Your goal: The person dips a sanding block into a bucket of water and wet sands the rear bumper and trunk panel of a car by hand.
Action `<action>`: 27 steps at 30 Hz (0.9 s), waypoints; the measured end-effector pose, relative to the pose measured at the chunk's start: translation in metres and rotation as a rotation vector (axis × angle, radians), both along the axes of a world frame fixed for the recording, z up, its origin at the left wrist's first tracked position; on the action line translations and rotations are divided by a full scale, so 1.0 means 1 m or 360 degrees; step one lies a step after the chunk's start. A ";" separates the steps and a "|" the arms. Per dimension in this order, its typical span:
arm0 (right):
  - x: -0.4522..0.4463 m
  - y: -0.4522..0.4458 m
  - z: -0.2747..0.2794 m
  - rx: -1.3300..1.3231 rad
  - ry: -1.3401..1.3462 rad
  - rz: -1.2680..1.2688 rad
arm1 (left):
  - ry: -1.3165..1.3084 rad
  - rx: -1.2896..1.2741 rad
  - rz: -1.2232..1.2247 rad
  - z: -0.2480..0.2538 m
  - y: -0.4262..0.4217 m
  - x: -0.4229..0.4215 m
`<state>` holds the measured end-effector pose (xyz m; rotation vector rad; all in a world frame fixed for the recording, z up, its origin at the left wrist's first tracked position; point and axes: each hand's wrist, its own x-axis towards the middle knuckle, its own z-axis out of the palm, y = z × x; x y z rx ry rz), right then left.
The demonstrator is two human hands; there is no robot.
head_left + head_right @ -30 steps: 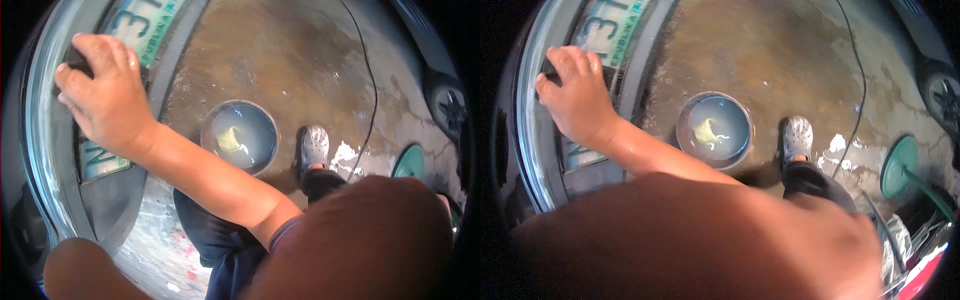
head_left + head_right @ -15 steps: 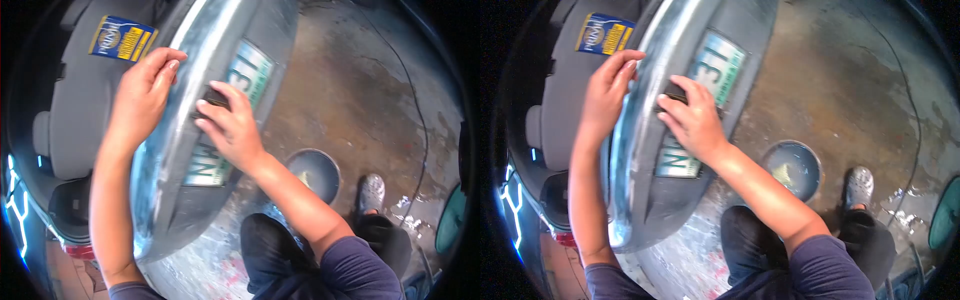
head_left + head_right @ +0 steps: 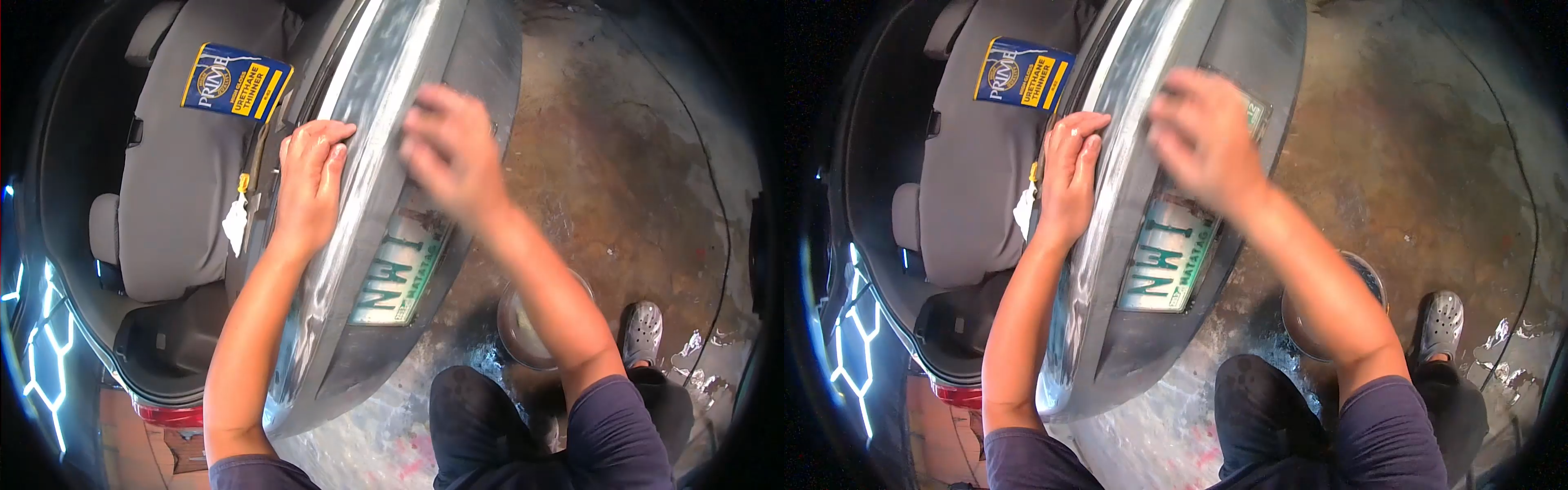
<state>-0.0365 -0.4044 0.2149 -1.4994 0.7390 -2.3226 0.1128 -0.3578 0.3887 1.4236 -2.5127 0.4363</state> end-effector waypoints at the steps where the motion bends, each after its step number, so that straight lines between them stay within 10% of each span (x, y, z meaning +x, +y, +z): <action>1: 0.005 0.034 0.005 -0.0087 0.0103 0.0112 | 0.0009 0.0007 0.0015 0.001 0.001 -0.001; 27: -0.010 0.002 -0.001 -0.0002 0.0081 0.0134 | -0.0001 0.0035 0.0026 0.000 0.005 -0.002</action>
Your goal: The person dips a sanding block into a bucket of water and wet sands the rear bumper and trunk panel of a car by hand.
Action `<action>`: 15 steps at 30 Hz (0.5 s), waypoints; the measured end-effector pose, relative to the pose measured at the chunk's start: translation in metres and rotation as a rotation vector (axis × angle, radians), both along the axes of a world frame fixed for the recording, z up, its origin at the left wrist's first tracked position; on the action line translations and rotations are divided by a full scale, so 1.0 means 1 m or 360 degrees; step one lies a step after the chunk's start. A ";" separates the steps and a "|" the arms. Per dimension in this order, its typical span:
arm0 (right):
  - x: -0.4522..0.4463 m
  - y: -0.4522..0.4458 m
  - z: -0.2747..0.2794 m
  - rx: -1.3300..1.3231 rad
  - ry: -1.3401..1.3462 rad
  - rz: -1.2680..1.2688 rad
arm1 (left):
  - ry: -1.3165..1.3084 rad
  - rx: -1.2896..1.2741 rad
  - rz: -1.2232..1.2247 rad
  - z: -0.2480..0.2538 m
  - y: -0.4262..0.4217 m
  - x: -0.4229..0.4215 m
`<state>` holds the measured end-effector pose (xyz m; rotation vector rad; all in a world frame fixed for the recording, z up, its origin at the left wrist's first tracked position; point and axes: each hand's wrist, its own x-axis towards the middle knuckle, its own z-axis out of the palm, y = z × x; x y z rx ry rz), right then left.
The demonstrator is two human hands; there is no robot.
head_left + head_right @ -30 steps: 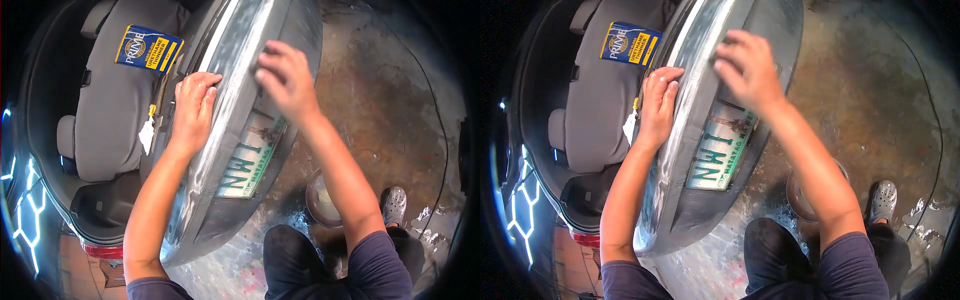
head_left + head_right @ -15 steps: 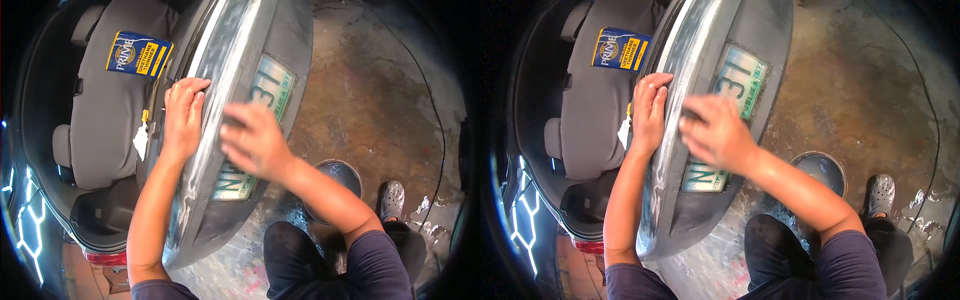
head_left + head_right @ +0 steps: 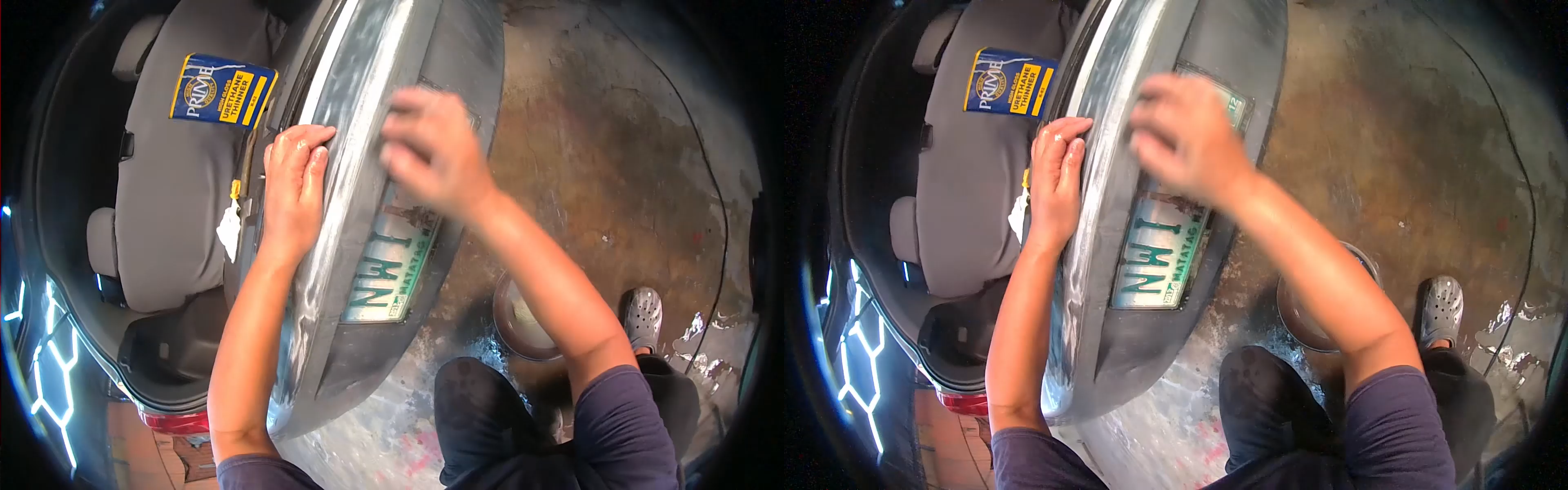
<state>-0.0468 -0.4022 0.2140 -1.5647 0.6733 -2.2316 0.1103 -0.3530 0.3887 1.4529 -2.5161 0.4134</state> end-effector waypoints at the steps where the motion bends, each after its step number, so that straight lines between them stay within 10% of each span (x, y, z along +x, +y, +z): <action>1: -0.001 -0.015 0.000 0.0120 -0.0107 -0.0091 | 0.0016 -0.0019 -0.0005 0.000 0.000 0.000; 15: 0.014 0.048 0.004 -0.0120 0.0184 0.0150 | 0.0056 0.0002 0.0011 -0.001 -0.003 0.003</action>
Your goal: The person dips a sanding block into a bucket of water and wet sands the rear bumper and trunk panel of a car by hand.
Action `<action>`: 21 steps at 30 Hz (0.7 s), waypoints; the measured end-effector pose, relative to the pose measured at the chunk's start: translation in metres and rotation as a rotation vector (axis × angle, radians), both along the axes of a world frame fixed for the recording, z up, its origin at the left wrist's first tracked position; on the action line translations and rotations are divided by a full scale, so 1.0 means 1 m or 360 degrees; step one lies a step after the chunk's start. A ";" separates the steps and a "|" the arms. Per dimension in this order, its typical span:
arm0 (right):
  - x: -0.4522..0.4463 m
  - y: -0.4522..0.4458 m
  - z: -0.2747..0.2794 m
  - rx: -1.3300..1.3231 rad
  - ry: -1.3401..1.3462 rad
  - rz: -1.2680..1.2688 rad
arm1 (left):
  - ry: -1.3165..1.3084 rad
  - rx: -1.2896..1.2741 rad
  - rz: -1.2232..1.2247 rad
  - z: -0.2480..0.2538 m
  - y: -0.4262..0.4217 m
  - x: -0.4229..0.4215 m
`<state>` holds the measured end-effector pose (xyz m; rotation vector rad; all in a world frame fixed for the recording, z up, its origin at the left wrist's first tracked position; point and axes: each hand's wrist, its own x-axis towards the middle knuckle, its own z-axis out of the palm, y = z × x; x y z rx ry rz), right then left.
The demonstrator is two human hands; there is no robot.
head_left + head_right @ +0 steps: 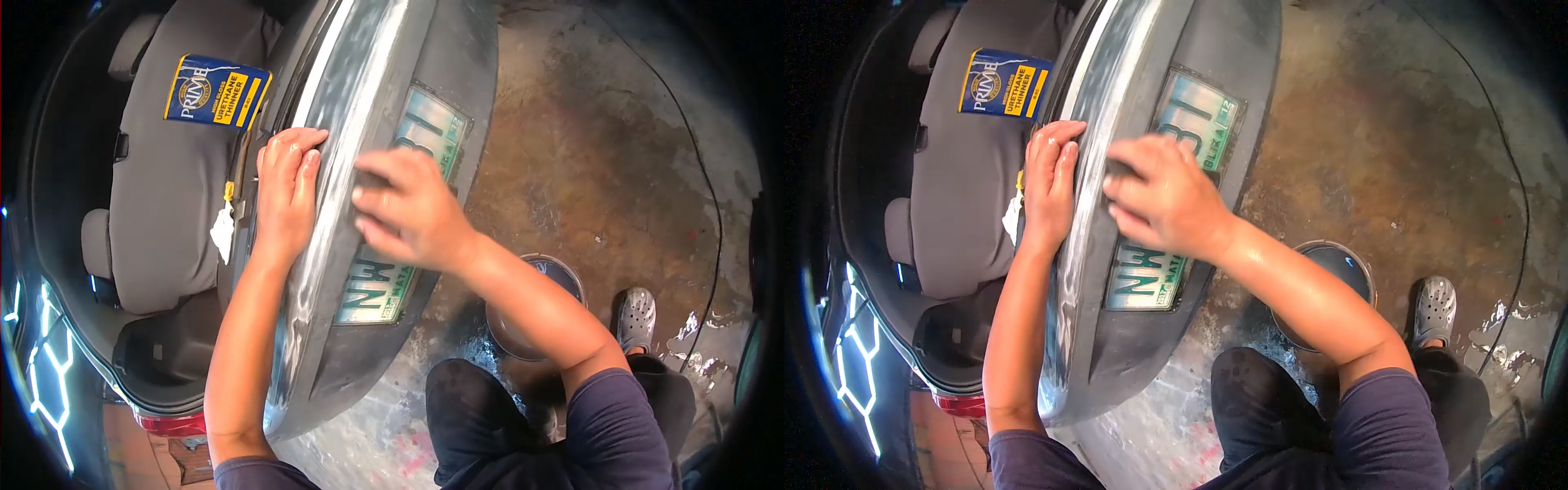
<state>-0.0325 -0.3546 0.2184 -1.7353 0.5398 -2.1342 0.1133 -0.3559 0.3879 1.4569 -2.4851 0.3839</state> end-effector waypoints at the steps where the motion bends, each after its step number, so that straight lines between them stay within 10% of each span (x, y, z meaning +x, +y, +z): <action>1: -0.003 -0.003 -0.002 -0.0039 0.0025 0.0032 | 0.0003 0.0000 -0.0006 -0.001 0.000 0.000; 6: -0.027 -0.093 -0.002 0.0274 -0.0302 -0.0329 | -0.0018 -0.0004 0.0020 0.001 0.003 -0.003; 21: 0.013 0.002 -0.001 0.0149 -0.0214 -0.0174 | 0.0003 -0.0004 -0.0019 0.000 0.000 0.000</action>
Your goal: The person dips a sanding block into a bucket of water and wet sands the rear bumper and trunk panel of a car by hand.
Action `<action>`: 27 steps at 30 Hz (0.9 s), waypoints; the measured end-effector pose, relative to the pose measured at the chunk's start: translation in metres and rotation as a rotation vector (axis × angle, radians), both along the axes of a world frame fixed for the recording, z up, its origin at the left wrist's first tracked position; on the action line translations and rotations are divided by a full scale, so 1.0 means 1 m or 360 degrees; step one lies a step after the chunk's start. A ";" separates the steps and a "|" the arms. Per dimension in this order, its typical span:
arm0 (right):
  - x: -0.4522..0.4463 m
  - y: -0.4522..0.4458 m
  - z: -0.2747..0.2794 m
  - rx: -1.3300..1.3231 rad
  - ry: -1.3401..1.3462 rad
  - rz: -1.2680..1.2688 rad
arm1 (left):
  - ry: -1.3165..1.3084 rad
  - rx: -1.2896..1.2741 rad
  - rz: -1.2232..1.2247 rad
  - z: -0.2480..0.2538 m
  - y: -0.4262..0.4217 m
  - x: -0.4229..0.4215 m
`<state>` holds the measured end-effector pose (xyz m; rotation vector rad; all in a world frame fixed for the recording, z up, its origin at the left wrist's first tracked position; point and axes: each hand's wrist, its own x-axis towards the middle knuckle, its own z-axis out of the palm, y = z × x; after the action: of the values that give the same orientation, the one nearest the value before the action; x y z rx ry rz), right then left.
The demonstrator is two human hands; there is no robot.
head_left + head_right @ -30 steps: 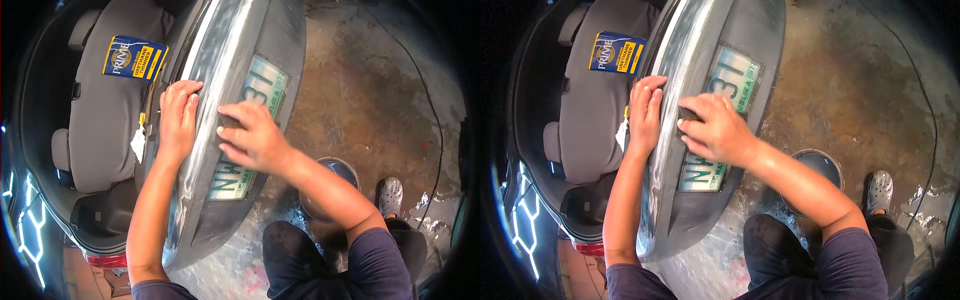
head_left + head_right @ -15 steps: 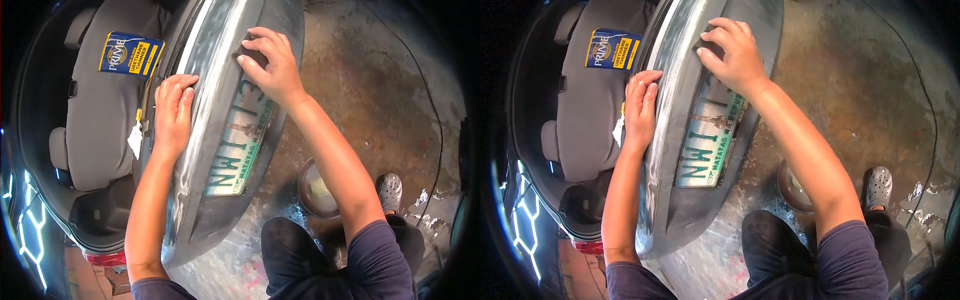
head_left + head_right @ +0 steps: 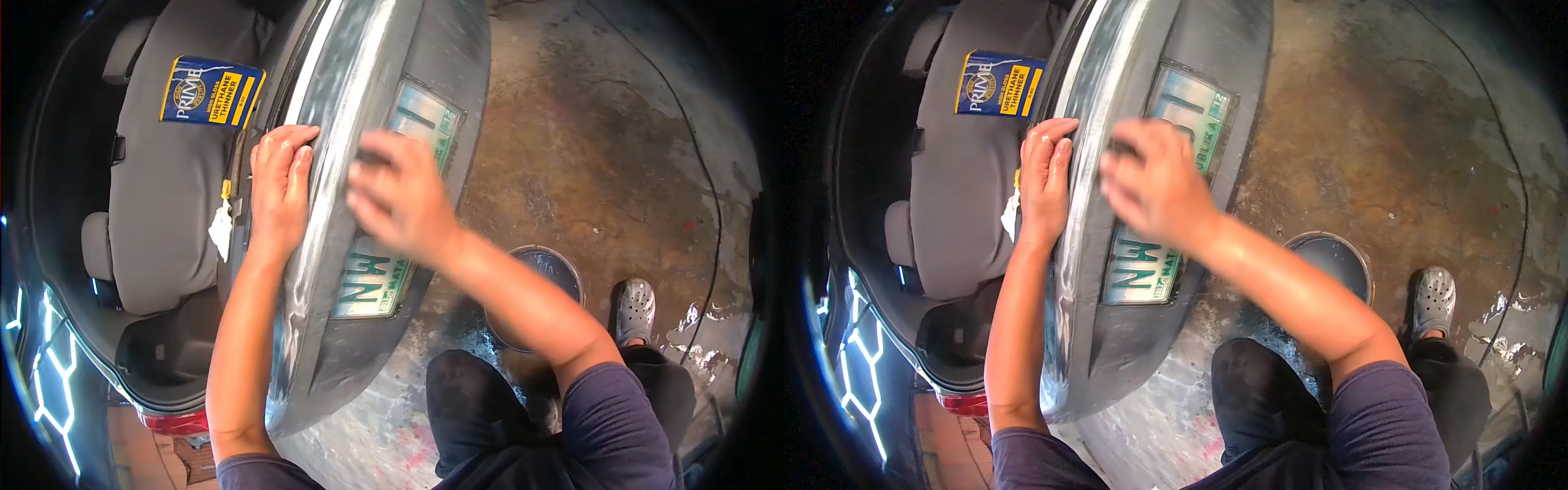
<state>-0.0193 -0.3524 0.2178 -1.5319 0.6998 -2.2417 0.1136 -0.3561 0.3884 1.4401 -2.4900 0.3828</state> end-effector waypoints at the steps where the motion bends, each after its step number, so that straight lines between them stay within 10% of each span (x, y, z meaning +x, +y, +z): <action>1: 0.004 0.018 0.000 -0.0038 0.0072 0.0120 | -0.0005 -0.0007 -0.0001 0.000 0.000 -0.001; 27: 0.027 0.057 0.003 -0.0105 0.0049 0.0253 | 0.0032 -0.0053 -0.0003 -0.002 0.001 0.000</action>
<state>0.0073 -0.2958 0.2210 -1.5967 0.4979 -2.1472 0.1136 -0.3547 0.3864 1.4216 -2.4575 0.4055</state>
